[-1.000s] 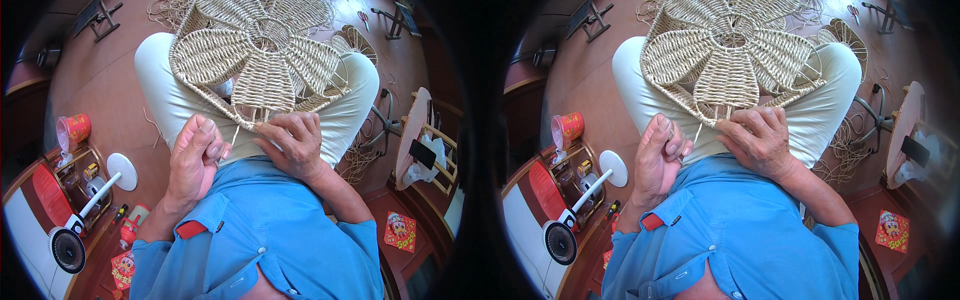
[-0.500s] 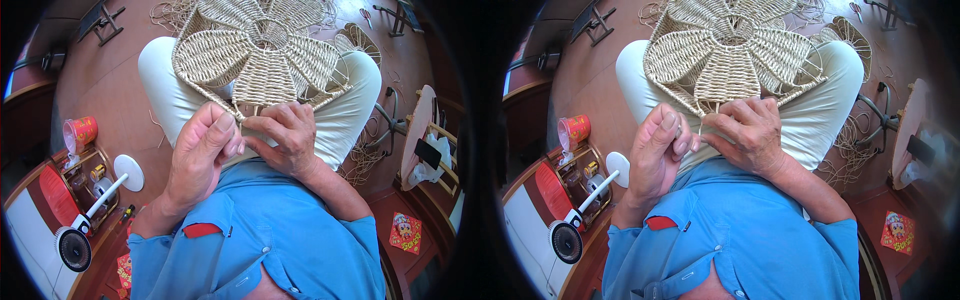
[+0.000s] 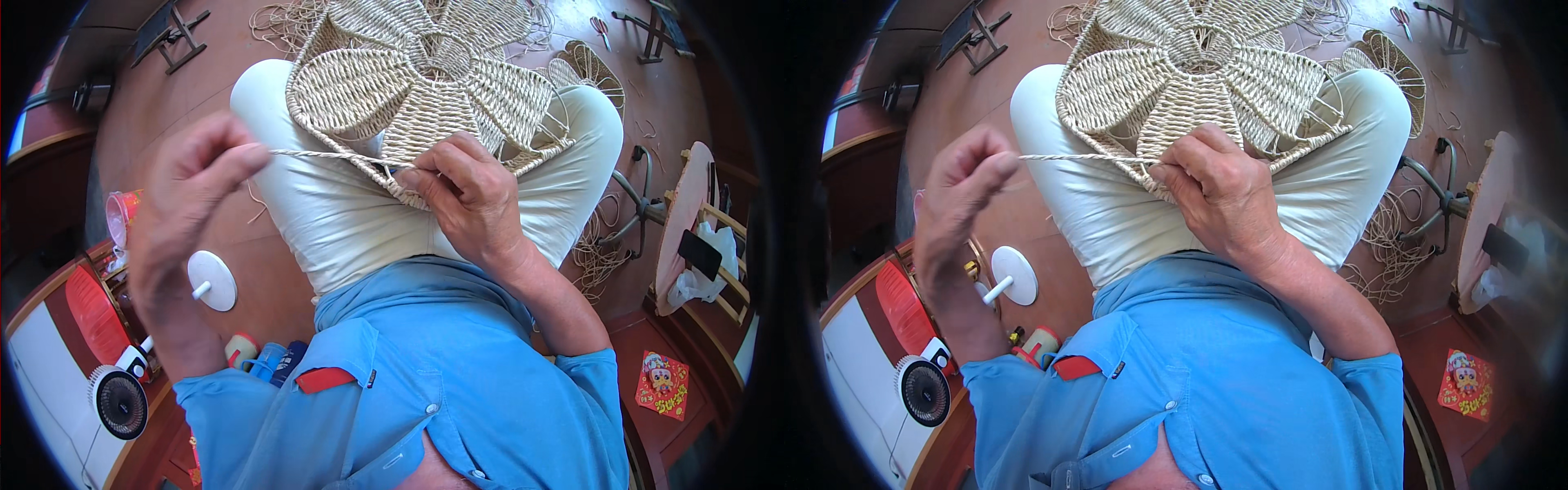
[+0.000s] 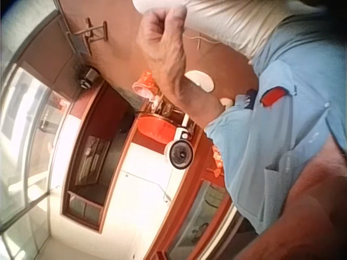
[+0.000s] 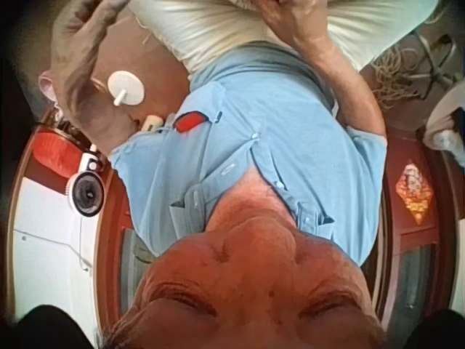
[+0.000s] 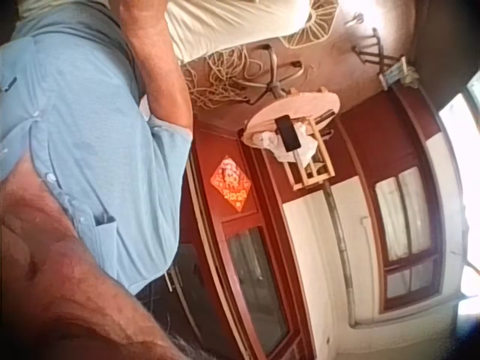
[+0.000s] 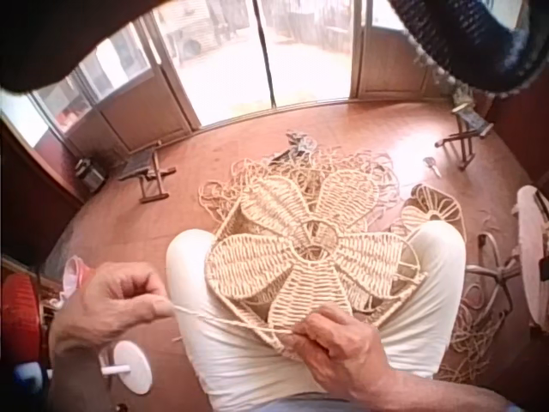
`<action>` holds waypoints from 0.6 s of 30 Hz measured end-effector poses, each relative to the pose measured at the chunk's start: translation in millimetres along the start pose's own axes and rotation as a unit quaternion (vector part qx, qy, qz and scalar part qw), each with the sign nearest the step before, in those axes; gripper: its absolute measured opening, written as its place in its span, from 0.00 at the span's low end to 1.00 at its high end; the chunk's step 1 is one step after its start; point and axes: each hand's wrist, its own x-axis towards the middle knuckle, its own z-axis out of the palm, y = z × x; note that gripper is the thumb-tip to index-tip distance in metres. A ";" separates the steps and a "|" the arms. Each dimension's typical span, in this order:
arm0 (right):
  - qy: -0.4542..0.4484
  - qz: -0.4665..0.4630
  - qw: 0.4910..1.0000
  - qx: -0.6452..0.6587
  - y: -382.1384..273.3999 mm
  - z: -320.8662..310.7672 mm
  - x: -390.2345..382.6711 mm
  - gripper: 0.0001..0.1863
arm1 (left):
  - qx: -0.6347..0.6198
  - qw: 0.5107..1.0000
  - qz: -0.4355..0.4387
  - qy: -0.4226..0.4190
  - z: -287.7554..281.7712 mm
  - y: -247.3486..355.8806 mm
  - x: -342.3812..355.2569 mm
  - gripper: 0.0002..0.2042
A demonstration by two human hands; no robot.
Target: Weaving a large decorative flower shape using straw or rattan cords.
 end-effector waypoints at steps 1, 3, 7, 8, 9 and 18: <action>-0.008 0.009 1.000 -0.015 -0.1 -1.8 1.3 0.07 | 0.042 0.998 -0.022 0.039 -26.1 -8.0 -5.2 0.09; -0.017 0.018 0.999 -0.028 -0.4 -4.8 3.6 0.07 | 0.046 0.995 -0.035 0.087 -80.6 -19.3 -12.3 0.08; -0.042 0.063 0.997 -0.004 0.3 -9.3 8.6 0.09 | 0.111 0.943 -0.035 0.311 -148.0 -25.4 -8.5 0.10; -0.050 0.093 0.994 0.012 0.9 -10.4 10.3 0.10 | 0.332 0.844 0.051 0.418 -143.6 -26.0 -9.3 0.12; -0.045 0.082 0.995 0.013 1.5 -11.8 12.0 0.10 | 0.510 0.676 0.066 0.527 -129.9 -25.5 -9.4 0.13; -0.067 0.096 0.993 0.014 6.0 -20.2 16.9 0.10 | 0.091 0.968 0.202 0.121 155.3 -35.0 8.0 0.04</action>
